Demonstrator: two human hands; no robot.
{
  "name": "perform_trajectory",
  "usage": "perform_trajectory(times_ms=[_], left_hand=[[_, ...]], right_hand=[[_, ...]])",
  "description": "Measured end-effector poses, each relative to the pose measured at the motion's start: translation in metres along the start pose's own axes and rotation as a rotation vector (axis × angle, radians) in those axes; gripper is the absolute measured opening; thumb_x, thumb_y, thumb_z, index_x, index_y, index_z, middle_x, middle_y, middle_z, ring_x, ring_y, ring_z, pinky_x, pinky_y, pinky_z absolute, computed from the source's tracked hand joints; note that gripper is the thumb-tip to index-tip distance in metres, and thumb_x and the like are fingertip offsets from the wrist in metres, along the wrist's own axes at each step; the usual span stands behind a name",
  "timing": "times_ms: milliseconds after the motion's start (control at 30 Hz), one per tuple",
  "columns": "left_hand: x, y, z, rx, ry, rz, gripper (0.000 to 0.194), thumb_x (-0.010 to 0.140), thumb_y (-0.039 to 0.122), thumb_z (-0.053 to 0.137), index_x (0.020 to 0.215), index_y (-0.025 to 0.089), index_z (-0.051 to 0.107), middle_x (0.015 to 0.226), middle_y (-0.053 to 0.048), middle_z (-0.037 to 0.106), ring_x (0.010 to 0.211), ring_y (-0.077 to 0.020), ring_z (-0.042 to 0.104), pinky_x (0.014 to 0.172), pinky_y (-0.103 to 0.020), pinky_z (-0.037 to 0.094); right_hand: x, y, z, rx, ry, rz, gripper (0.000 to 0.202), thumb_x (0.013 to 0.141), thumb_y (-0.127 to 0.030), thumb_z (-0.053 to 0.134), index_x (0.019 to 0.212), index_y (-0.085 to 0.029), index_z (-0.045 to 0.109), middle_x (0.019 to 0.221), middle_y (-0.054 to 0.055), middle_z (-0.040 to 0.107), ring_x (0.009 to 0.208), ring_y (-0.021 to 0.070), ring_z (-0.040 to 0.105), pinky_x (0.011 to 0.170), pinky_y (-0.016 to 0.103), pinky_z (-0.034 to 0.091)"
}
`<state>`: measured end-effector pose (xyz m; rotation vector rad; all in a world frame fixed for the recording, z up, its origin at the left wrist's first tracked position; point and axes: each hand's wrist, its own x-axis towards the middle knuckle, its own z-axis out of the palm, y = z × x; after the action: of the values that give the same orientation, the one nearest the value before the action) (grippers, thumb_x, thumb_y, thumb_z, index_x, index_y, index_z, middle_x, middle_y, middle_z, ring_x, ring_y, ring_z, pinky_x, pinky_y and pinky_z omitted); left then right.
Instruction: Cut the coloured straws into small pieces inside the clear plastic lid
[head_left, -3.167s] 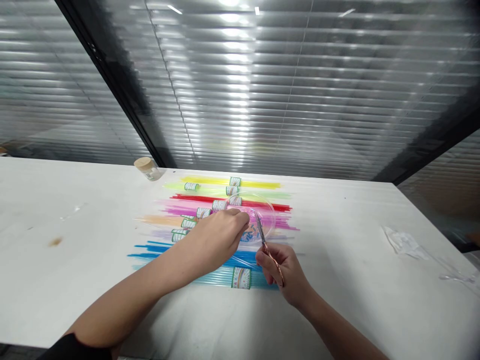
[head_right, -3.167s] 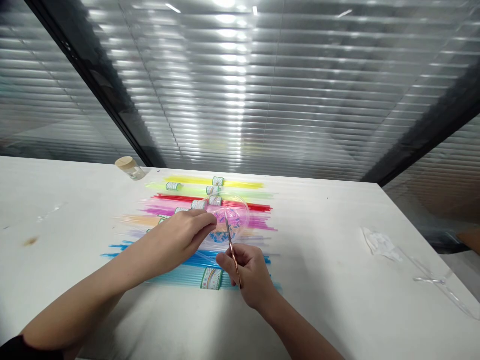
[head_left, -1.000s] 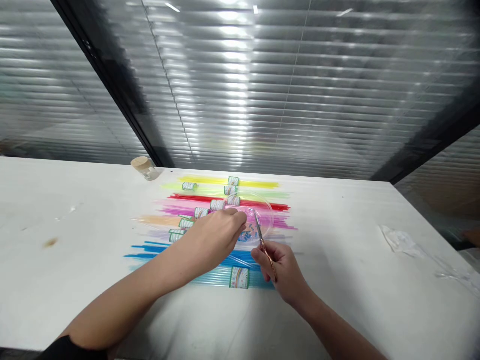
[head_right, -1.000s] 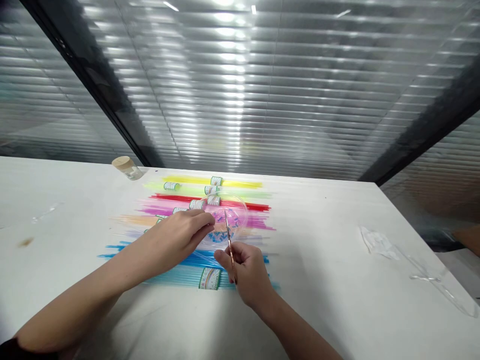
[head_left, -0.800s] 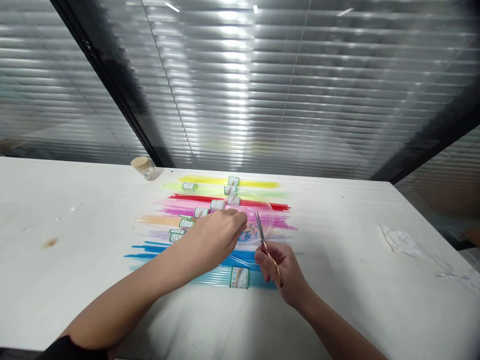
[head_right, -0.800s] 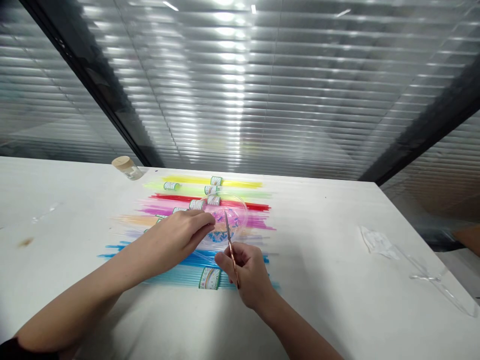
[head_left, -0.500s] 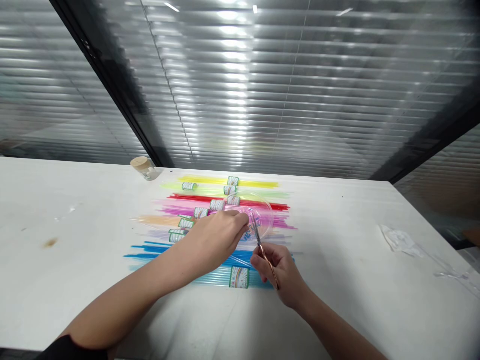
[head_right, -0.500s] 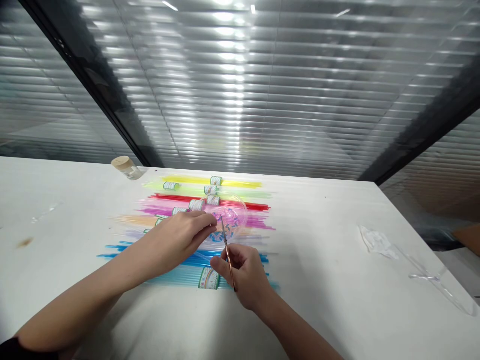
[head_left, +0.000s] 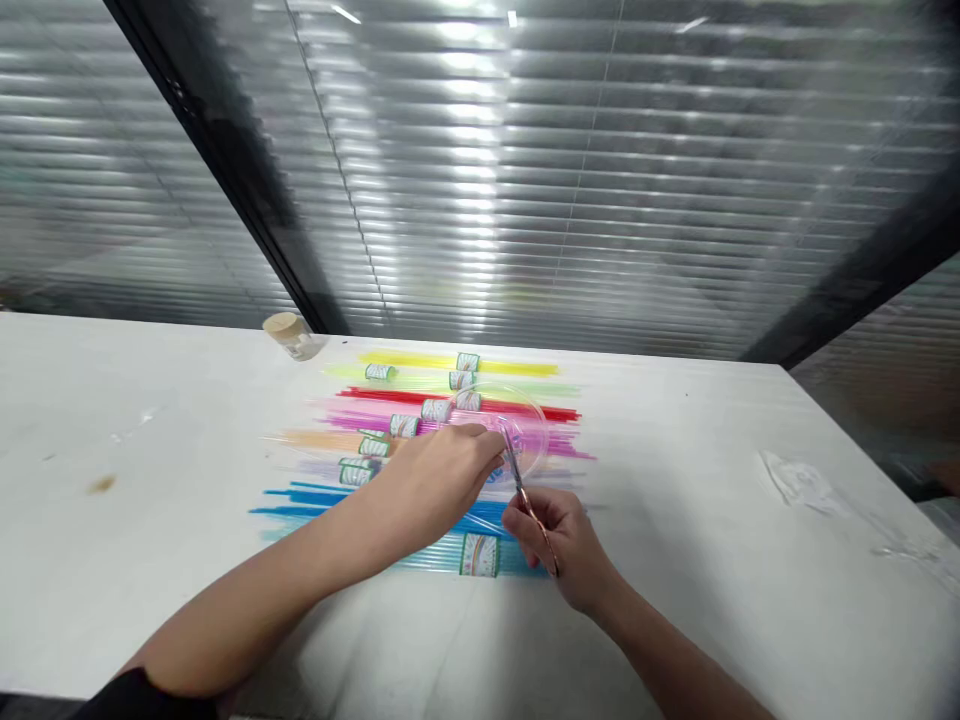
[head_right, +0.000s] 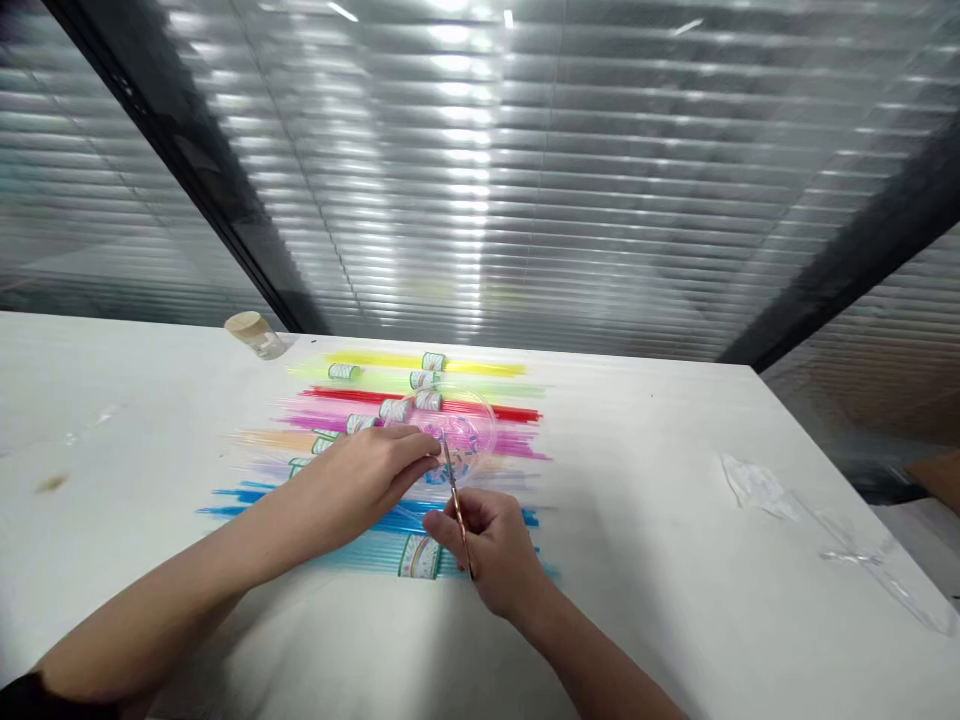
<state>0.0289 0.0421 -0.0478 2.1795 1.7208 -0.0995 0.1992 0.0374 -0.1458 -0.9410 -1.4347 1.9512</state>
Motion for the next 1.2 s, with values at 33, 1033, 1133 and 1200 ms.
perform_trajectory(times_ms=[33, 1033, 1133, 1200], left_hand=[[-0.001, 0.000, -0.001, -0.008, 0.003, -0.005, 0.025, 0.100, 0.027, 0.037, 0.088, 0.019, 0.056, 0.089, -0.004, 0.065, 0.076, -0.0195, 0.061, 0.058, -0.029, 0.036], [-0.007, -0.003, -0.014, 0.133, -0.021, -0.023, 0.026, 0.097, 0.023, 0.036, 0.078, 0.019, 0.053, 0.081, -0.004, 0.065, 0.068, -0.0181, 0.059, 0.052, -0.027, 0.030], [-0.007, -0.001, -0.016, 0.136, -0.038, -0.019, 0.025, 0.096, 0.022, 0.036, 0.077, 0.019, 0.053, 0.081, -0.004, 0.065, 0.066, -0.0172, 0.058, 0.051, -0.026, 0.029], [-0.008, 0.000, -0.016, 0.135, -0.038, -0.025, 0.025, 0.096, 0.021, 0.036, 0.078, 0.019, 0.053, 0.081, -0.004, 0.065, 0.067, -0.0172, 0.058, 0.051, -0.026, 0.029]], right_hand=[[0.000, 0.000, 0.000, 0.006, 0.000, -0.001, 0.052, 0.081, -0.058, 0.066, 0.057, -0.020, 0.040, 0.046, -0.007, 0.034, 0.047, 0.0081, 0.026, 0.046, 0.024, 0.019], [-0.002, 0.002, -0.002, -0.001, -0.012, -0.026, 0.052, 0.084, -0.060, 0.063, 0.059, -0.019, 0.043, 0.048, -0.006, 0.036, 0.048, 0.0086, 0.027, 0.047, 0.024, 0.021], [-0.001, 0.003, -0.002, 0.002, -0.006, -0.040, 0.051, 0.084, -0.059, 0.063, 0.059, -0.019, 0.044, 0.048, -0.006, 0.037, 0.048, 0.0085, 0.028, 0.047, 0.024, 0.022], [0.000, 0.004, -0.003, 0.016, -0.002, -0.044, 0.049, 0.084, -0.059, 0.063, 0.062, -0.018, 0.047, 0.050, -0.005, 0.039, 0.048, 0.0085, 0.029, 0.047, 0.024, 0.022]])
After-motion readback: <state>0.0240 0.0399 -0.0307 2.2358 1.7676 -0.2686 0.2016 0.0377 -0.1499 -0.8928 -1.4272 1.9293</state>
